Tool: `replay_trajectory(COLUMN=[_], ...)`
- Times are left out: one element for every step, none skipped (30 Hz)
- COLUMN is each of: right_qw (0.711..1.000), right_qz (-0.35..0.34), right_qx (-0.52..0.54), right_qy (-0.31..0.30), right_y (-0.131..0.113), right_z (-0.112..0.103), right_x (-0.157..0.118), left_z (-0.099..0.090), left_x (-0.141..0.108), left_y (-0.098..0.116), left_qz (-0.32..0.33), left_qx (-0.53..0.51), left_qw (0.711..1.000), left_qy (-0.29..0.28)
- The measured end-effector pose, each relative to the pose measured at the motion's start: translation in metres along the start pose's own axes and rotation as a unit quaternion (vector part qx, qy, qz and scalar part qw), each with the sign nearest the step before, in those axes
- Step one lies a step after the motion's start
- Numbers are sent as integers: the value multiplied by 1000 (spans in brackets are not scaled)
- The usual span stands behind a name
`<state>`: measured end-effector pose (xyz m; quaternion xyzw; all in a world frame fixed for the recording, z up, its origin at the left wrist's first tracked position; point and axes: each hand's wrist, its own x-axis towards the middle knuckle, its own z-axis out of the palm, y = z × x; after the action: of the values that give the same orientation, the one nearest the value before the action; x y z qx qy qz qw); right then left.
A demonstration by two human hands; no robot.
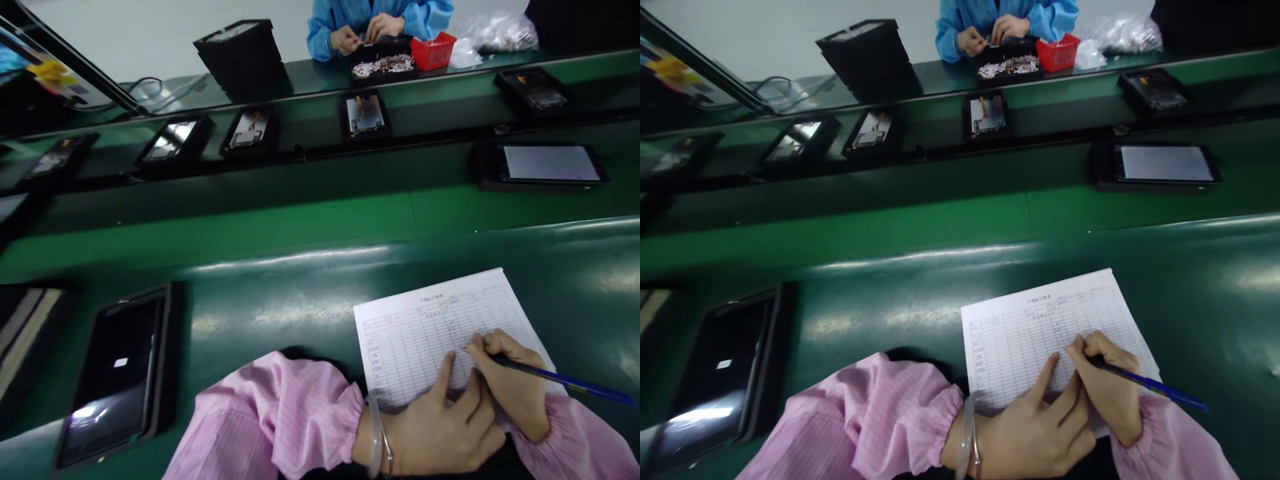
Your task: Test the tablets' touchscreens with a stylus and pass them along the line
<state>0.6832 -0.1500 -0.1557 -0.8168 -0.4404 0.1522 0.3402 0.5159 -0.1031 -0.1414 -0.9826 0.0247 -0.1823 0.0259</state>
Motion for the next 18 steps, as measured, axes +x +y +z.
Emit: replay_trajectory(right_qw=[1000,1000,1000,1000,1000,1000,1000,1000,1000,1000,1000,1000,1000,1000,1000,1000,1000,1000], right_qz=[1,2,2,2,4,5,6,5,3,1,0,-1,1,3,4,5,6,11], right_qx=[-2,-4,-5,-5,-4,-4,-4,-4,-5,-6,-9,-12,-15,-18,-21,-22,-20,-15], right_qy=[-4,-7,-12,-17,-21,-22,-21,-19,-19,-16,-13,-9,-6,-4,0,2,2,1], right_y=[1,1,1,2,2,2,1,1,0,0,-1,-2,-3,-3,-4,-4,-4,-3], right_z=[0,0,0,0,0,0,0,0,0,0,0,0,-1,-1,-1,-1,-1,-2], right_x=[0,0,-1,-1,-1,-1,-1,0,0,0,0,0,0,0,-1,-1,-1,-1], left_z=[0,1,1,2,3,4,4,4,4,3,3,2,1,1,1,1,1,2], left_x=[0,0,0,0,0,0,0,0,0,0,1,1,1,1,1,1,1,1], left_y=[0,0,0,1,1,1,2,2,1,1,1,0,0,0,-1,-1,-1,0], left_qz=[0,-1,0,-2,-5,-9,-10,-11,-12,-12,-13,-15,-17,-18,-17,-14,-11,-8], left_qx=[-1,-2,-4,-7,-9,-12,-13,-13,-13,-12,-11,-11,-10,-10,-9,-9,-9,-10], left_qw=[1000,1000,1000,1000,1000,1000,1000,1000,1000,1000,1000,1000,1000,1000,1000,1000,1000,1000], left_qy=[-1,-1,0,3,9,14,17,18,17,15,14,15,17,19,19,17,14,11])
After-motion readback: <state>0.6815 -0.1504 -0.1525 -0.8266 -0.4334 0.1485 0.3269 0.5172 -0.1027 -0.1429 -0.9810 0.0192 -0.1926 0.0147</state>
